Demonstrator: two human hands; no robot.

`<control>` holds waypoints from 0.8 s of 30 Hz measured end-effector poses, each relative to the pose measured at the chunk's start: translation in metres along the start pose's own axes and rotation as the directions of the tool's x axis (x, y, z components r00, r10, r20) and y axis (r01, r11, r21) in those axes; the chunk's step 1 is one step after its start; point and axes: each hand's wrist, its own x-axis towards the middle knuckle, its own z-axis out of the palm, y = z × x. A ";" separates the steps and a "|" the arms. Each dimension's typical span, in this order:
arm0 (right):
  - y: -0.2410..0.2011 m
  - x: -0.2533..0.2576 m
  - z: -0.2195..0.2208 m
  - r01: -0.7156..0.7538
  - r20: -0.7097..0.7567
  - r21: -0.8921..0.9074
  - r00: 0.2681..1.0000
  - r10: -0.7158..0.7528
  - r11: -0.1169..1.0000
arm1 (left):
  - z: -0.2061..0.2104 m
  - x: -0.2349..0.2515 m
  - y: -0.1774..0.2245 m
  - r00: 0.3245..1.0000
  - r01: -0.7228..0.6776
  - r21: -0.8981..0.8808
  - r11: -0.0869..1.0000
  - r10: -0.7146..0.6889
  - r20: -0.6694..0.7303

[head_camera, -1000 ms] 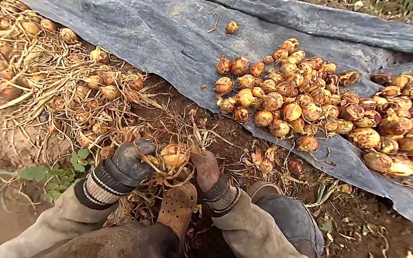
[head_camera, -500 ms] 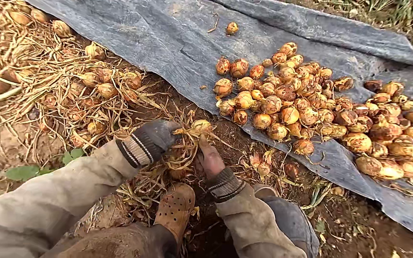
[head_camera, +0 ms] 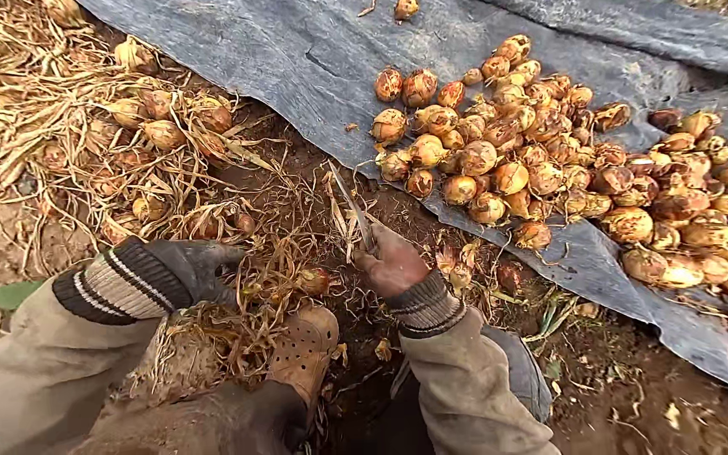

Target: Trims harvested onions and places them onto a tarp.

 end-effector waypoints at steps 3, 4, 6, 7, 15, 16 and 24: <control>0.006 0.001 0.000 -0.016 -0.035 0.015 0.999 0.017 1.000 | 0.008 0.026 0.040 0.881 -0.106 0.035 0.994 0.110 -0.460; 0.007 0.001 0.000 -0.025 -0.034 0.008 0.999 0.025 1.000 | 0.017 0.038 0.057 0.835 -0.163 0.091 0.982 0.186 -0.517; 0.008 -0.001 0.000 -0.044 -0.022 0.000 0.999 0.044 0.999 | 0.040 0.057 0.087 0.876 -0.216 0.161 0.963 0.264 -0.404; 0.009 -0.001 0.001 -0.046 -0.023 -0.007 0.999 0.046 0.999 | 0.054 0.066 0.096 0.919 -0.210 0.193 0.959 0.260 -0.297; 0.011 0.000 0.004 -0.034 -0.007 0.001 0.999 0.034 0.999 | 0.107 0.110 0.037 0.974 -0.155 0.185 0.970 0.181 -0.134; 0.009 -0.001 0.006 -0.030 0.006 0.021 1.000 0.030 0.999 | 0.106 0.105 0.031 0.979 -0.134 0.100 0.986 0.148 -0.142; 0.004 0.003 0.027 -0.067 0.159 0.121 0.986 0.047 0.990 | 0.105 0.057 0.002 0.842 -0.318 -0.551 0.771 -0.037 -0.538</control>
